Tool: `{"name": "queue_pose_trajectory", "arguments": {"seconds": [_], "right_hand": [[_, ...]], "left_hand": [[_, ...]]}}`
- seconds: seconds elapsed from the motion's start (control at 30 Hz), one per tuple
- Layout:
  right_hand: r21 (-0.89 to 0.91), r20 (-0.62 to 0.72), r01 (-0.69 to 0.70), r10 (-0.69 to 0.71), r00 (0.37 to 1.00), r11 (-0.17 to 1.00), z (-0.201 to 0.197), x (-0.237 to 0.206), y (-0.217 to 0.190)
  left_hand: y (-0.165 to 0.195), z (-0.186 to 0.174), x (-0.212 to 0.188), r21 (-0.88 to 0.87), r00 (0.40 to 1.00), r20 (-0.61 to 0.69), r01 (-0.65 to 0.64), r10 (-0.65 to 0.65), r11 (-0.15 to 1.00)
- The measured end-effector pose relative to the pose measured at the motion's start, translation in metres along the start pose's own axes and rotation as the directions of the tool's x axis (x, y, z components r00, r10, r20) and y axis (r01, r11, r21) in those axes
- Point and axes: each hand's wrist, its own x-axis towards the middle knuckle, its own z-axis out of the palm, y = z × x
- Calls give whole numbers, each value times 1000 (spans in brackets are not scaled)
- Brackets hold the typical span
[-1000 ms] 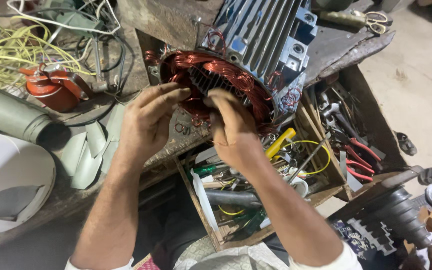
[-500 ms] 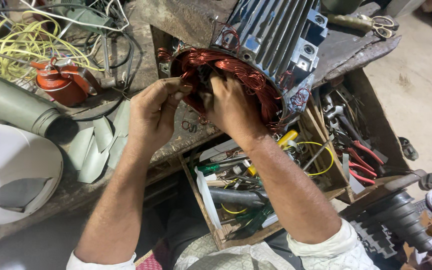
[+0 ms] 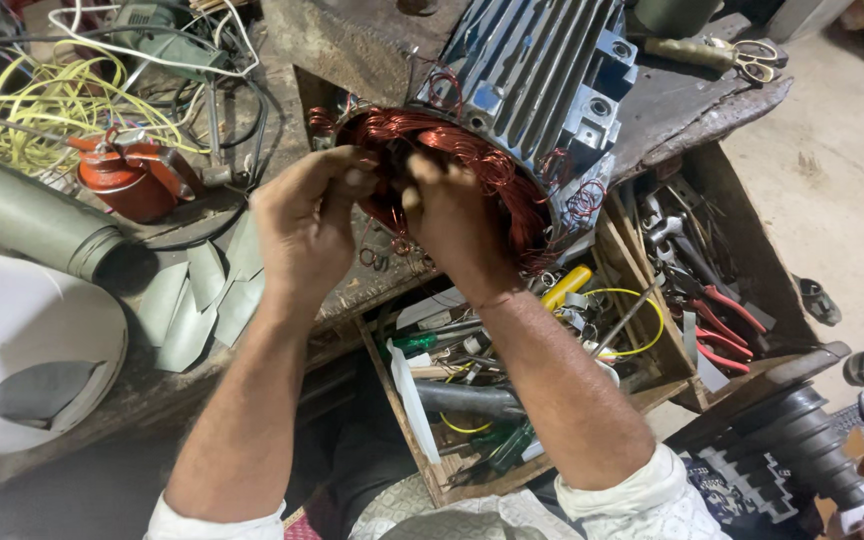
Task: The person manipulates copper windings on a motor stator, using hands to separate and arrange the wires. They use scissors to trim excess wire and continue adjusting the windings by hand throughout the clip.
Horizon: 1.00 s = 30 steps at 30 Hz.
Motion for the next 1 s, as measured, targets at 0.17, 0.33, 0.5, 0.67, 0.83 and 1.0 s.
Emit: {"name": "queue_pose_trajectory", "arguments": {"seconds": [0.17, 0.33, 0.5, 0.67, 0.83, 1.0], "right_hand": [[174, -59, 87, -78, 995, 981, 2, -1, 6], [164, -103, 4, 13, 995, 986, 7, 1, 10], [64, -166, 25, -14, 986, 998, 4, -10, 8], [52, -208, -44, 54, 977, 998, 3, -12, 8], [306, -170, -107, 165, 971, 946, 4, -5, 12], [661, 350, -492, 347, 870, 567, 3, 5, 12]], "left_hand": [[21, -16, -5, 67, 992, -47, -115, 118, 991], [53, -39, 0, -75, 969, -131, -219, 208, 973], [80, -36, 2, -144, 983, -80, -177, 167, 973], [94, -30, -19, 131, 969, 65, -244, 238, 961], [85, -4, -63, 159, 899, 253, -403, 358, 901], [66, 23, -93, 160, 824, 445, -458, 351, 874]]}}
